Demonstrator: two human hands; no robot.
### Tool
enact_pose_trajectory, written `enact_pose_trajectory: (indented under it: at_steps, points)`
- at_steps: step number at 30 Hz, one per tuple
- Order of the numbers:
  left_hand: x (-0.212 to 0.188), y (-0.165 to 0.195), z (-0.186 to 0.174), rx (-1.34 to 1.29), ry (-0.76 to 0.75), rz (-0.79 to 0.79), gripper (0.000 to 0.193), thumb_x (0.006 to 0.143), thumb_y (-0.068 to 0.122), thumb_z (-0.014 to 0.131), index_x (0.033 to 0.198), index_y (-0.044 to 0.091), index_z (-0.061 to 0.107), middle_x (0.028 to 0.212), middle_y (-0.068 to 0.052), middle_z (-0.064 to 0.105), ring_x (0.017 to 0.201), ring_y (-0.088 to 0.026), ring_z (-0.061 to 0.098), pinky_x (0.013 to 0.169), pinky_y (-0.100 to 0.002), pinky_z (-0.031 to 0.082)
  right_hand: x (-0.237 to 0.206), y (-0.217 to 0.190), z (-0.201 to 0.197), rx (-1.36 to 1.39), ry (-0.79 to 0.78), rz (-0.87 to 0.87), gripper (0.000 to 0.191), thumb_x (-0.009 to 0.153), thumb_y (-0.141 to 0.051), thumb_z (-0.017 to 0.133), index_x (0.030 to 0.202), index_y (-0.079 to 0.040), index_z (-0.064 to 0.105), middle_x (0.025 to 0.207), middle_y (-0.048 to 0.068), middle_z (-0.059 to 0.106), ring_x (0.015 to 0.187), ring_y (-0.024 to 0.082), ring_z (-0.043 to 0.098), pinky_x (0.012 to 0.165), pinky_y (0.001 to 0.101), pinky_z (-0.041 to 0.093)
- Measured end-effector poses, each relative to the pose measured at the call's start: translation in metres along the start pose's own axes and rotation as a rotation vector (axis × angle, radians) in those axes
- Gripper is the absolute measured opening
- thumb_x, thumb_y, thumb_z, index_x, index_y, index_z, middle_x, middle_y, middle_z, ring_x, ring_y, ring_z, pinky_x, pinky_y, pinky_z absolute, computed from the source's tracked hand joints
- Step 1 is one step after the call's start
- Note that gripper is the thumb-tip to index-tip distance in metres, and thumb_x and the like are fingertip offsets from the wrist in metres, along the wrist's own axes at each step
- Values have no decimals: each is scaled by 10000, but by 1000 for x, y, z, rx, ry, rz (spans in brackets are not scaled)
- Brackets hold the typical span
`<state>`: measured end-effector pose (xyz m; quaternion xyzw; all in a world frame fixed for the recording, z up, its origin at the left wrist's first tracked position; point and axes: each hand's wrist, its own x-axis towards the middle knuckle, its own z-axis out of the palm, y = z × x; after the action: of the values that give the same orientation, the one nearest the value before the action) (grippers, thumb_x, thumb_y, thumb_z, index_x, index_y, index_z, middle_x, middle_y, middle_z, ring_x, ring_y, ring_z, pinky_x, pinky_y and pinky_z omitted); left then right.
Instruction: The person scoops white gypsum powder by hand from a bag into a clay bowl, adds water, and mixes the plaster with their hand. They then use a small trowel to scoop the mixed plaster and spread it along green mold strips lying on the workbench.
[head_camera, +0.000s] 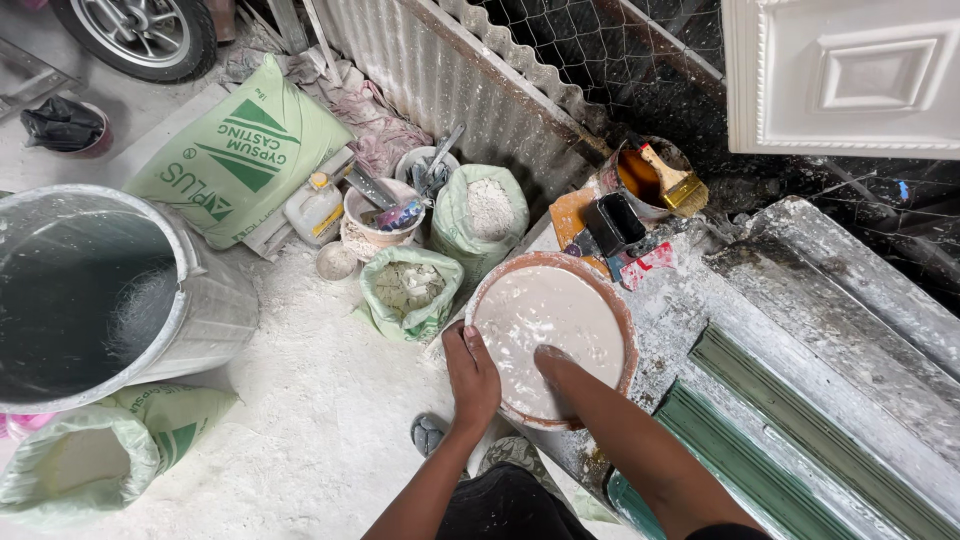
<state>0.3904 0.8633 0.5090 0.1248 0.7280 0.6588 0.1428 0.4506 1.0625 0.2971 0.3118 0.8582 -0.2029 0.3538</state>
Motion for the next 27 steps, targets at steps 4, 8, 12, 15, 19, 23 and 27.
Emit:
enact_pose_trajectory:
  at_steps: [4, 8, 12, 15, 19, 23, 27]
  points:
    - [0, 1, -1, -33, -19, -18, 410, 1101, 323, 360, 1242, -39, 492, 1169, -245, 567, 1089, -361, 573, 997, -466, 427, -25, 15, -8, 41, -27, -15, 438, 1045, -368, 412, 1164, 30, 552, 1093, 251, 626, 1024, 411, 614, 1005, 551, 457]
    - [-1, 3, -1, -52, -13, -27, 416, 1097, 322, 358, 1246, -43, 492, 1173, -245, 564, 1088, -359, 572, 992, -462, 429, -67, 22, -44, 189, -24, -107, 442, 1041, -377, 423, 1174, 25, 550, 1115, 249, 617, 1044, 411, 602, 1013, 551, 449]
    - [-1, 4, -1, -63, -13, -28, 421, 1091, 325, 361, 1252, -42, 492, 1181, -245, 566, 1084, -355, 576, 987, -456, 434, -92, 8, -81, 335, 26, -231, 446, 1038, -386, 433, 1183, 21, 547, 1138, 247, 609, 1064, 411, 590, 1022, 551, 441]
    - [0, 4, -1, -36, -43, -48, 420, 1106, 326, 354, 1251, -45, 486, 1192, -251, 558, 1101, -361, 559, 1012, -462, 406, -90, -4, -86, 228, 25, -246, 450, 1036, -393, 442, 1190, 17, 546, 1155, 246, 602, 1080, 411, 581, 1028, 551, 436]
    - [1, 4, 0, -33, -29, -55, 422, 1094, 336, 361, 1247, -34, 492, 1173, -243, 573, 1085, -360, 573, 994, -460, 425, -54, -20, -68, 40, -15, -185, 456, 1033, -402, 452, 1199, 13, 543, 1178, 244, 593, 1100, 411, 568, 1037, 551, 428]
    - [2, 5, 0, -28, -16, -29, 419, 1091, 337, 360, 1247, -28, 494, 1179, -241, 577, 1098, -363, 571, 999, -462, 420, -7, -29, -39, -27, -38, -99, 462, 1029, -411, 463, 1208, 8, 541, 1200, 243, 585, 1120, 411, 556, 1045, 551, 421]
    - [3, 4, 0, 8, 1, -25, 415, 1091, 331, 362, 1242, -29, 502, 1172, -249, 575, 1098, -369, 570, 1006, -459, 420, 22, -28, -15, 4, -28, -62, 469, 1026, -420, 474, 1218, 4, 539, 1223, 241, 576, 1140, 410, 544, 1054, 551, 413]
